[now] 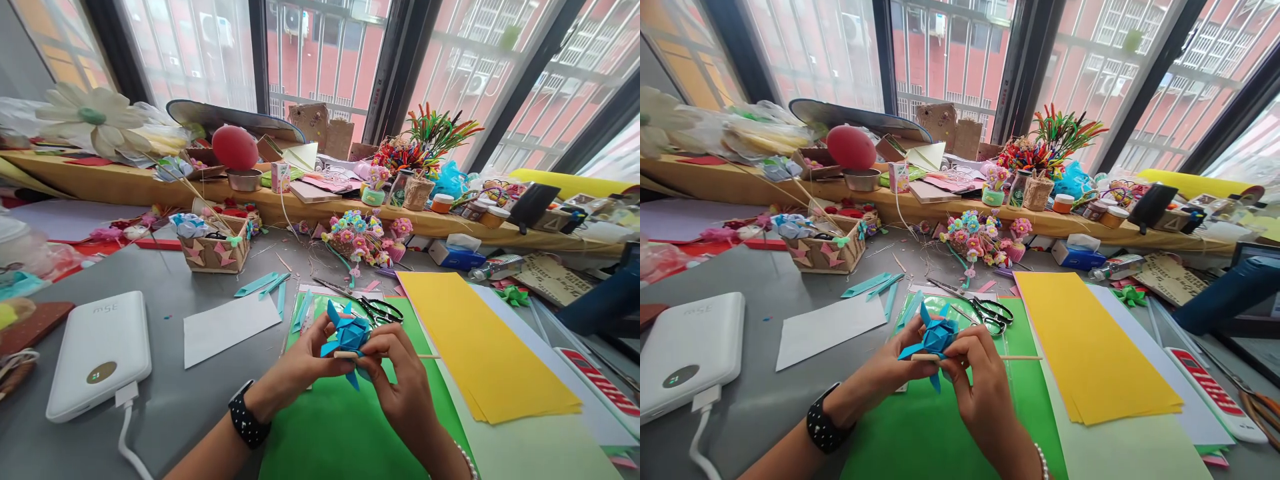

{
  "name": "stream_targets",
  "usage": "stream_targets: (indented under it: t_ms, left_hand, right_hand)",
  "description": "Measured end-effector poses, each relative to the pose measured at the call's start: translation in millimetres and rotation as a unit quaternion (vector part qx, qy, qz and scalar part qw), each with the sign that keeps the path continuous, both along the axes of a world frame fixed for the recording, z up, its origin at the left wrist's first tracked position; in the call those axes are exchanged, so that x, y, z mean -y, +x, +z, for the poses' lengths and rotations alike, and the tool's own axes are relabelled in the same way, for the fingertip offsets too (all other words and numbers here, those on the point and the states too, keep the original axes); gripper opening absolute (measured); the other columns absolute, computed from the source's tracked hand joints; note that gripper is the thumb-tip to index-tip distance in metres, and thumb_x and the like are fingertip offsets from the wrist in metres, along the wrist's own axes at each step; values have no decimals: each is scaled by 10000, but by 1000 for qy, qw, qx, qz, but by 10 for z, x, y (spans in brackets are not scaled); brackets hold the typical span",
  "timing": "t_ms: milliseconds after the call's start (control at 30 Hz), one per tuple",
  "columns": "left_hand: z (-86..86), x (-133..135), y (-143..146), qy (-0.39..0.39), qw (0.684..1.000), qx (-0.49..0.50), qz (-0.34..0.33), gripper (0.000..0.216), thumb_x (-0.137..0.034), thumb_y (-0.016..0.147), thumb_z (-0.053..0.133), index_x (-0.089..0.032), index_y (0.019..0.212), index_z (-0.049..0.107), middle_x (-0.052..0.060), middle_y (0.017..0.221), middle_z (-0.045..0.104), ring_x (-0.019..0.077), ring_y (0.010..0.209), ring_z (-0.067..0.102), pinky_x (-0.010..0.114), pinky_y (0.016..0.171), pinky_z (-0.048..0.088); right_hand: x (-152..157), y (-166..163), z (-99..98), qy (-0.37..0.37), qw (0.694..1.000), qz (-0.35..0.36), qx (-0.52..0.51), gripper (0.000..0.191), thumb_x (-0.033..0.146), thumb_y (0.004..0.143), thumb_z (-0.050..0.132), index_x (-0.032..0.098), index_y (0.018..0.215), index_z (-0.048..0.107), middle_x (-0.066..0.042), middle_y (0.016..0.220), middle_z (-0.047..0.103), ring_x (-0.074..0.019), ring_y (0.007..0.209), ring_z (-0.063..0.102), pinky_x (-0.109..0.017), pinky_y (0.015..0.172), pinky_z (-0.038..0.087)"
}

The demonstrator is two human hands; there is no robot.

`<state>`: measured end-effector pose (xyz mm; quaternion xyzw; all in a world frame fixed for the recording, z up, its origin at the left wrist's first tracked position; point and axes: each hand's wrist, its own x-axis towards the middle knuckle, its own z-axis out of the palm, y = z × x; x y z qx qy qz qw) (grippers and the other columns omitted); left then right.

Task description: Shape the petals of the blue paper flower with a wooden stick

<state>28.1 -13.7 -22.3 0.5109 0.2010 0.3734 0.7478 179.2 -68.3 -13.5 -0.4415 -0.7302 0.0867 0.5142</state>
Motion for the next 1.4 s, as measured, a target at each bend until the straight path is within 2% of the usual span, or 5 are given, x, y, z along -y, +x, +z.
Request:
stream_targets:
  t_ms: [367, 767, 967, 1233, 1400]
  left_hand:
    - [36, 53, -3, 4, 1000, -20, 5, 450, -197, 638, 711, -239, 1041, 516, 0, 909, 538, 110, 720, 523, 212, 616, 410]
    - [12, 35, -30, -19, 999, -40, -16, 437, -180, 654, 709, -235, 1033, 498, -17, 915, 554, 116, 790, 541, 216, 690, 409]
    - [19, 32, -21, -17, 999, -40, -13, 462, -189, 658, 709, -219, 1068, 497, 26, 985, 569, 172, 881, 558, 265, 750, 419]
    - [3, 43, -38, -33, 998, -58, -6, 525, -163, 642, 700, -254, 1104, 468, 43, 1144, 506, 217, 1007, 506, 310, 826, 382]
    - [0, 51, -38, -25, 999, -39, -26, 483, -168, 651, 689, -263, 1078, 483, 13, 1047, 524, 179, 932, 523, 271, 776, 388]
  right_hand:
    - [13, 16, -50, 41, 998, -18, 36, 123, 100, 830, 457, 210, 848, 510, -40, 793, 502, -157, 712, 537, -272, 582, 491]
    - [27, 14, 52, -18, 1000, 12, -19, 86, 110, 799, 544, 192, 778, 552, -26, 766, 510, -139, 694, 553, -225, 551, 498]
    - [30, 2, 60, -21, 1000, 9, -15, 88, 102, 793, 550, 185, 764, 551, -30, 756, 516, -143, 708, 554, -220, 553, 500]
    - [30, -39, 25, 61, 998, -20, 2, 92, 84, 788, 547, 168, 764, 577, -24, 740, 522, -125, 651, 546, -225, 549, 490]
    - [45, -58, 7, 110, 993, -24, 16, 77, 96, 809, 541, 157, 780, 578, -28, 735, 528, -123, 663, 554, -223, 580, 490]
